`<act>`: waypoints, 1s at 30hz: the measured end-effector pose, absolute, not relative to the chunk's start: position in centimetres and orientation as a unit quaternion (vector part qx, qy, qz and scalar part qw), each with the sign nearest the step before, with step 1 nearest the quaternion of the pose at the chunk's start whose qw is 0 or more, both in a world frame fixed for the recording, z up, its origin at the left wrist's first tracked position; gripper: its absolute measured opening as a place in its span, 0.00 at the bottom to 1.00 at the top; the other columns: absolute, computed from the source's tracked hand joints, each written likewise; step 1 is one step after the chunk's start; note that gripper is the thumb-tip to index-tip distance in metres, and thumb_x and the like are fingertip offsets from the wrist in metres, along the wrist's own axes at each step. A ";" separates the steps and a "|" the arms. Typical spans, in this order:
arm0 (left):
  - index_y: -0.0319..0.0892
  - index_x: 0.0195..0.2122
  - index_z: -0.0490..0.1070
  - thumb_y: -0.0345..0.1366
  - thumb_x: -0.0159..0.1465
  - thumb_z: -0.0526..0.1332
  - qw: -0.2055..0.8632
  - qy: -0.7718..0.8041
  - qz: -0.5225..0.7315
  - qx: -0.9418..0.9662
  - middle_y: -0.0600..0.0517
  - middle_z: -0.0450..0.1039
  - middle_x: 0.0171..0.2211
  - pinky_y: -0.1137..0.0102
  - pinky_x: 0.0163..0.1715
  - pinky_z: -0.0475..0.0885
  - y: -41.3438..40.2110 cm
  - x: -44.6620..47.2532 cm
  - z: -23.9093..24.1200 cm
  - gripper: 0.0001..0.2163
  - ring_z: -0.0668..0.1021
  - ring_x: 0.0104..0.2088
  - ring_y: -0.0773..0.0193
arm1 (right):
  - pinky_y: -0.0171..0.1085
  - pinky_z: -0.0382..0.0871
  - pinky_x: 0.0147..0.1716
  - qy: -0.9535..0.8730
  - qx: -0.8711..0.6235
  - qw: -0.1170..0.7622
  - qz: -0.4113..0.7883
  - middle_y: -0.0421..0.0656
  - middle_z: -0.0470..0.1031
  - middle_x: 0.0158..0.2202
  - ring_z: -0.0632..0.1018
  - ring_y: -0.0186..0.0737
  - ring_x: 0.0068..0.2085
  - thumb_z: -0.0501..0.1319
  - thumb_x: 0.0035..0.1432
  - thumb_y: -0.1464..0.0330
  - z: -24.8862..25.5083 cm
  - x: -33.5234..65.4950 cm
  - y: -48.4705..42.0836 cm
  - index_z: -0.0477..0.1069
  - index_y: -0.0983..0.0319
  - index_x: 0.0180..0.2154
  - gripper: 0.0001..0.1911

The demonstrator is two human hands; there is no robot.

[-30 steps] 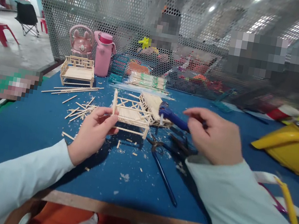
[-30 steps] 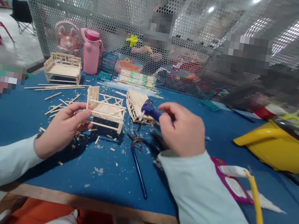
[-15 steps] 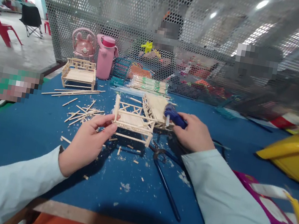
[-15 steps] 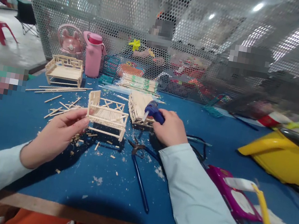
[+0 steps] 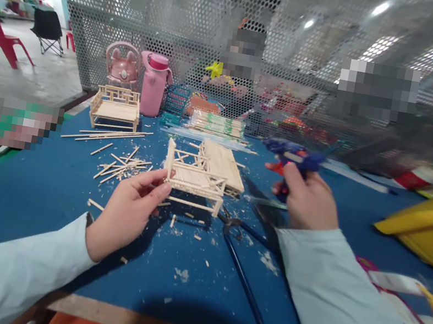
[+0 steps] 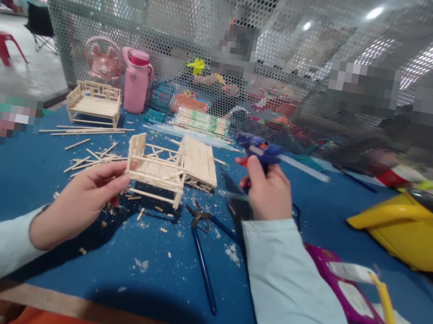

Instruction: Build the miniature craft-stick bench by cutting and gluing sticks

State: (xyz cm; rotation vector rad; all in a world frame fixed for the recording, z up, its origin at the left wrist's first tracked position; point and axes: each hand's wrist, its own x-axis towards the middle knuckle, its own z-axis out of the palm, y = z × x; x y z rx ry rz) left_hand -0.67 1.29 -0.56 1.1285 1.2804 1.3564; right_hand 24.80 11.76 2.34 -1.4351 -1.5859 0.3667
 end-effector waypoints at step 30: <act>0.41 0.34 0.63 0.35 0.53 0.65 0.484 0.468 0.596 0.438 0.58 0.65 0.25 0.79 0.18 0.64 1.2 -0.4 -0.8 0.12 0.66 0.22 0.74 | 0.33 0.59 0.14 -0.802 -0.395 0.317 0.316 0.41 0.69 0.18 0.65 0.31 0.15 0.55 0.54 0.47 3.8 22.1 5.4 0.70 0.63 0.26 0.25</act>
